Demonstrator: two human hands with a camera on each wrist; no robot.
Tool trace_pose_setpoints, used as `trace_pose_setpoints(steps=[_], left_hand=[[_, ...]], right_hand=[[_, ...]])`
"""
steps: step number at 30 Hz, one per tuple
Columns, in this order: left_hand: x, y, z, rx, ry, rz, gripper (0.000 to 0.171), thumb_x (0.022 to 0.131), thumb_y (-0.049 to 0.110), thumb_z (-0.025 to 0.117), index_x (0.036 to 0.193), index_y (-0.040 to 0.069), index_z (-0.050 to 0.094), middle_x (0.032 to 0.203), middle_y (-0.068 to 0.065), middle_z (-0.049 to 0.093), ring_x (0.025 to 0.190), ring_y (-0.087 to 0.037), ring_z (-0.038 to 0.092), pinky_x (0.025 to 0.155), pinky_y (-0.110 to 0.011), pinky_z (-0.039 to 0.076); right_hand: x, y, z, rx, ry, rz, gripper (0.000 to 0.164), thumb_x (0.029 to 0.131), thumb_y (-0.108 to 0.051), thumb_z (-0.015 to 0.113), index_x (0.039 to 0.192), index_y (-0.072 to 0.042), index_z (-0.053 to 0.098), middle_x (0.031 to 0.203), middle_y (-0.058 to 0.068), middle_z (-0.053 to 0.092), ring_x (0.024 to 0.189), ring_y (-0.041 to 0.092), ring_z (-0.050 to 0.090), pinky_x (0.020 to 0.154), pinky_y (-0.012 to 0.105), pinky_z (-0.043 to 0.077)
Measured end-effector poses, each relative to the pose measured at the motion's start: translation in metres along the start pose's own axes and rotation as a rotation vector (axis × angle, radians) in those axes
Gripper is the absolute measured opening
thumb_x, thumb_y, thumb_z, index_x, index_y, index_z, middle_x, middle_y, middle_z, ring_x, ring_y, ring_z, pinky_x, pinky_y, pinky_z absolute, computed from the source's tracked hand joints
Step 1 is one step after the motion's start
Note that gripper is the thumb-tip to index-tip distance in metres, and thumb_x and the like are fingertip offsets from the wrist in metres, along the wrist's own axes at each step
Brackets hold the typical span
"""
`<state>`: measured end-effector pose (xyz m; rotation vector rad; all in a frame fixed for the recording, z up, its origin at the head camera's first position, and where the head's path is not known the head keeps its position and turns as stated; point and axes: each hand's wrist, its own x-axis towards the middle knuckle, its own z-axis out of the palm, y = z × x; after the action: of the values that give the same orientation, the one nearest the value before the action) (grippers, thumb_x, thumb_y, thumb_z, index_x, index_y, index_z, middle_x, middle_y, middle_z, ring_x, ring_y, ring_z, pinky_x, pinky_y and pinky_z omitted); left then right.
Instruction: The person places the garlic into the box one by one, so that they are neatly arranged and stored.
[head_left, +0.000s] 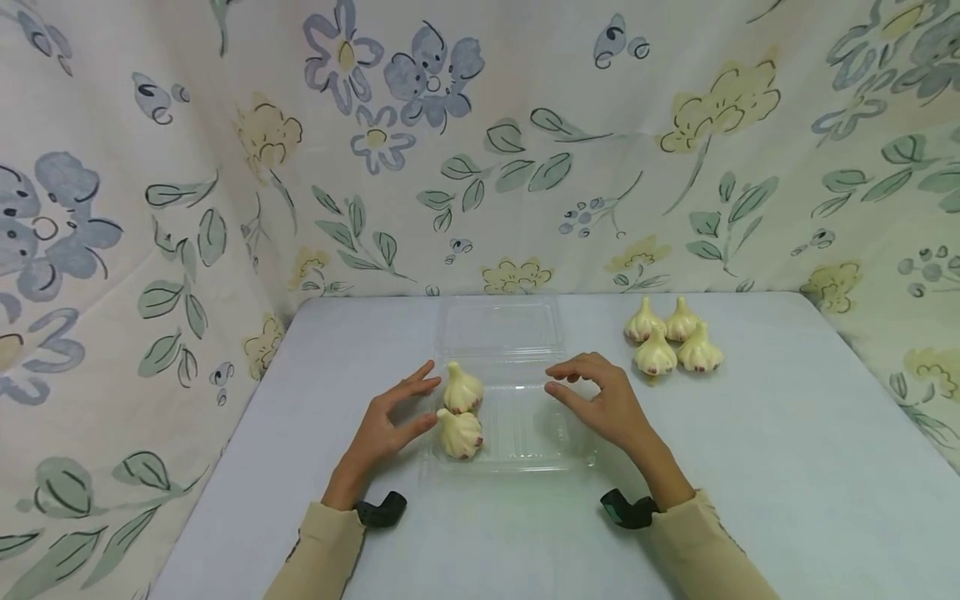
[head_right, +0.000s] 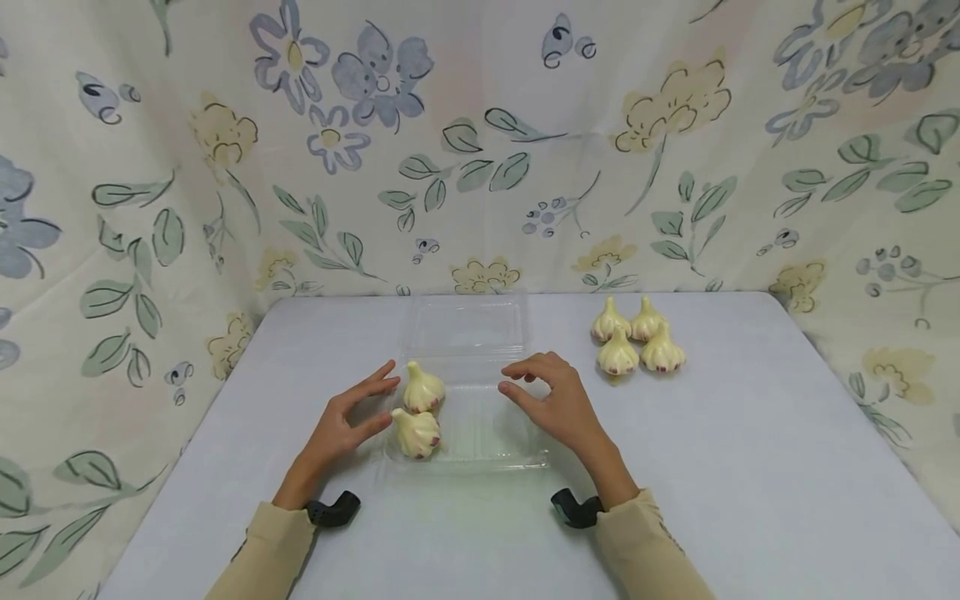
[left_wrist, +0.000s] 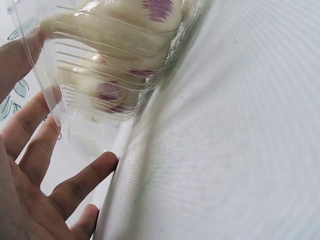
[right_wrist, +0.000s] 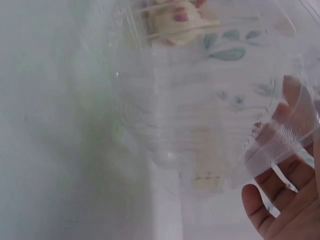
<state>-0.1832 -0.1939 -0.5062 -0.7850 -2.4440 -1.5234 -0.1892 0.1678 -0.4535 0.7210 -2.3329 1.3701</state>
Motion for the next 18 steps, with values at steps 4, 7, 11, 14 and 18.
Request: trace_pose_setpoints(steps=[4, 7, 11, 14, 18], left_hand=[[0.000, -0.001, 0.000, 0.002, -0.006, -0.007, 0.053, 0.089, 0.009, 0.077, 0.140, 0.015, 0.063, 0.161, -0.007, 0.045, 0.151, -0.030, 0.039, 0.123, -0.050, 0.026], [0.000, -0.001, 0.000, 0.002, -0.007, -0.005, 0.053, 0.089, 0.009, 0.076, 0.140, 0.015, 0.063, 0.161, -0.006, 0.044, 0.151, -0.030, 0.039, 0.123, -0.053, 0.025], [0.001, 0.000, 0.001, -0.001, -0.005, 0.005, 0.053, 0.089, 0.009, 0.076, 0.140, 0.014, 0.063, 0.161, -0.006, 0.044, 0.152, -0.030, 0.038, 0.122, -0.057, 0.025], [0.001, 0.001, 0.001, -0.005, -0.005, 0.006, 0.052, 0.089, 0.009, 0.076, 0.140, 0.014, 0.063, 0.161, -0.007, 0.045, 0.151, -0.031, 0.038, 0.121, -0.063, 0.025], [0.001, 0.003, 0.000, -0.012, -0.004, 0.005, 0.052, 0.089, 0.008, 0.076, 0.139, 0.012, 0.064, 0.160, -0.009, 0.045, 0.151, -0.034, 0.039, 0.118, -0.070, 0.025]], right_hand=[[0.000, 0.004, -0.005, -0.049, 0.002, 0.012, 0.019, 0.086, -0.012, 0.082, 0.104, -0.020, 0.079, 0.095, 0.000, 0.078, 0.086, 0.016, 0.062, 0.079, 0.027, 0.050], [0.001, 0.005, -0.009, -0.085, 0.007, 0.028, 0.019, 0.087, -0.014, 0.082, 0.105, -0.019, 0.079, 0.094, -0.004, 0.077, 0.087, 0.013, 0.063, 0.078, 0.025, 0.049], [0.001, 0.005, -0.015, -0.110, 0.021, 0.052, 0.020, 0.087, -0.014, 0.082, 0.106, -0.017, 0.078, 0.094, -0.005, 0.076, 0.088, 0.012, 0.063, 0.078, 0.025, 0.050], [0.001, 0.007, -0.020, -0.125, 0.035, 0.063, 0.021, 0.087, -0.013, 0.081, 0.108, -0.015, 0.077, 0.096, -0.003, 0.076, 0.088, 0.013, 0.064, 0.077, 0.027, 0.050], [0.000, 0.010, -0.027, -0.140, 0.060, 0.069, 0.024, 0.087, -0.012, 0.081, 0.110, -0.010, 0.076, 0.099, 0.004, 0.077, 0.089, 0.017, 0.066, 0.077, 0.027, 0.051]])
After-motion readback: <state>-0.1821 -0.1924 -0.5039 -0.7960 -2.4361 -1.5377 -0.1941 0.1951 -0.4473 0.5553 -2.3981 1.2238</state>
